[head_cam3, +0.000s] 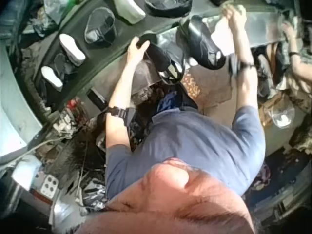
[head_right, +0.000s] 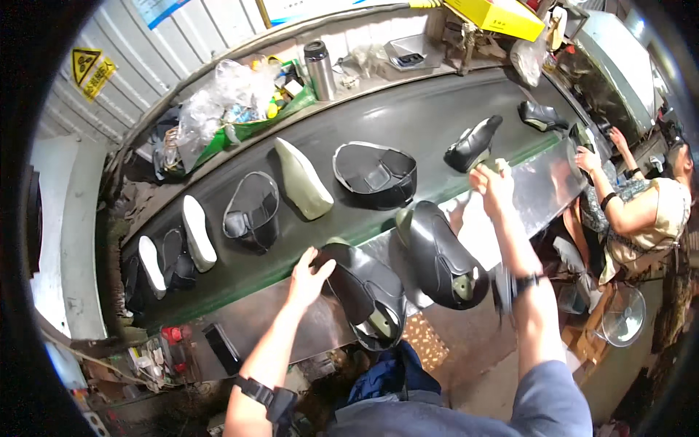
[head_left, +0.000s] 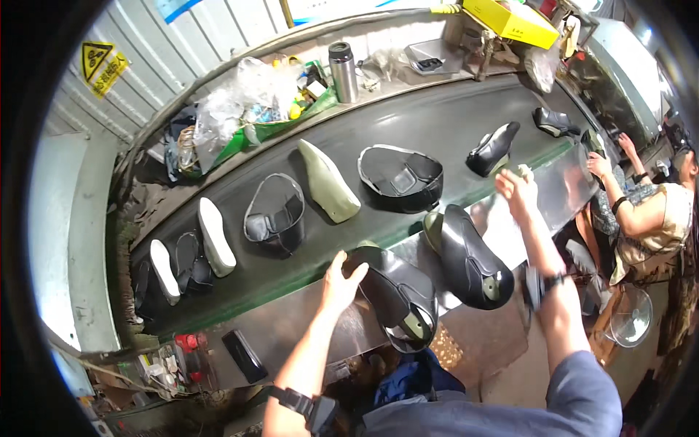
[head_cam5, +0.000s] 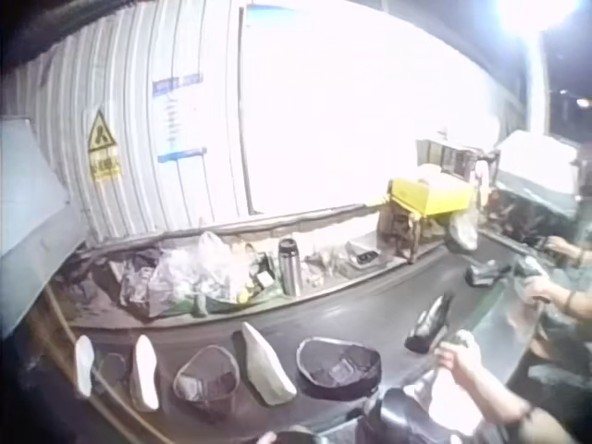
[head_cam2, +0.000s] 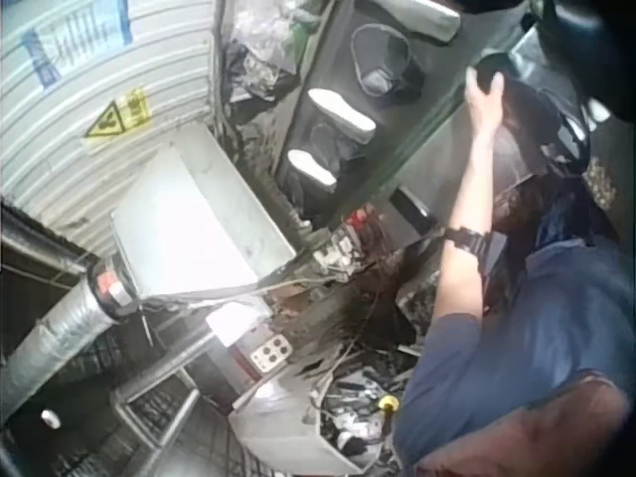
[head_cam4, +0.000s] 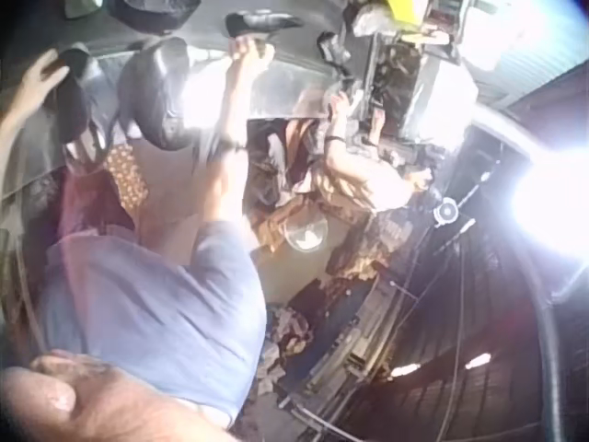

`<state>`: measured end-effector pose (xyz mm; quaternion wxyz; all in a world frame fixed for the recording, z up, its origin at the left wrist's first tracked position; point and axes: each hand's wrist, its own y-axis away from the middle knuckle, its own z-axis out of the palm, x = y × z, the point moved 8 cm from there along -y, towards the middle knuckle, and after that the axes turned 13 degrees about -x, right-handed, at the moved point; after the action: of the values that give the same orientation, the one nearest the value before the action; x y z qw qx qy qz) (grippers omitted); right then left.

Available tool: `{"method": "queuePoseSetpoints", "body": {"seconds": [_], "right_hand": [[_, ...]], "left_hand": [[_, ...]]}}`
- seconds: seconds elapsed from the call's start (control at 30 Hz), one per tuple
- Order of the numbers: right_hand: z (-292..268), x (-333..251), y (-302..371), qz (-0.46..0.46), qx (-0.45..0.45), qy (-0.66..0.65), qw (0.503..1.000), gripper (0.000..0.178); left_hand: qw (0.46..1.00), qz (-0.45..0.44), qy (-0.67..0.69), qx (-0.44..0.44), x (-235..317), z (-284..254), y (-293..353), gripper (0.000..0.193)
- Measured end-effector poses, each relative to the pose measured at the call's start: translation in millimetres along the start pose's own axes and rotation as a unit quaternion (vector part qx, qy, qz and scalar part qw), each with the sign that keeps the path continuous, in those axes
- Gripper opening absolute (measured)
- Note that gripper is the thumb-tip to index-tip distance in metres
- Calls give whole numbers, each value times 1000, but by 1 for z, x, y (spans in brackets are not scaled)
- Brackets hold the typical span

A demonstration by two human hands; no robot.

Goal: Assemble a shoe by pulling the upper over a last and using a machine to secure it.

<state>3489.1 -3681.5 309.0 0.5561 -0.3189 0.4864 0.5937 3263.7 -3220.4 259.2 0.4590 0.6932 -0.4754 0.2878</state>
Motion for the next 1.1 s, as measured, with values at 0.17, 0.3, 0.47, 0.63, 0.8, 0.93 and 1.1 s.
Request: {"method": "queuePoseSetpoints", "body": {"seconds": [0.17, 0.3, 0.47, 0.63, 0.8, 0.93, 1.1], "right_hand": [[109, -30, 267, -108, -391, 498, 767, 89], [94, 71, 319, -187, -387, 466, 774, 123], [86, 99, 305, -155, -235, 388, 878, 135], [89, 101, 303, -69, -259, 341, 901, 124], [78, 84, 351, -211, -267, 426, 839, 104], [51, 110, 351, -280, -273, 424, 817, 91], [72, 119, 347, -233, -309, 410, 826, 97]], "left_hand": [[991, -5, 82, -103, 35, 9, -26, 37], [972, -15, 190, -140, 69, 43, -52, 32], [986, 106, -124, 35, 94, 40, -72, 31], [958, 131, -235, 97, 98, 50, -53, 35], [983, -29, -174, 56, 42, 67, -15, 49], [973, -101, -202, 39, 70, 91, 6, 59], [977, -119, -145, 98, 46, 47, -2, 41]]}}
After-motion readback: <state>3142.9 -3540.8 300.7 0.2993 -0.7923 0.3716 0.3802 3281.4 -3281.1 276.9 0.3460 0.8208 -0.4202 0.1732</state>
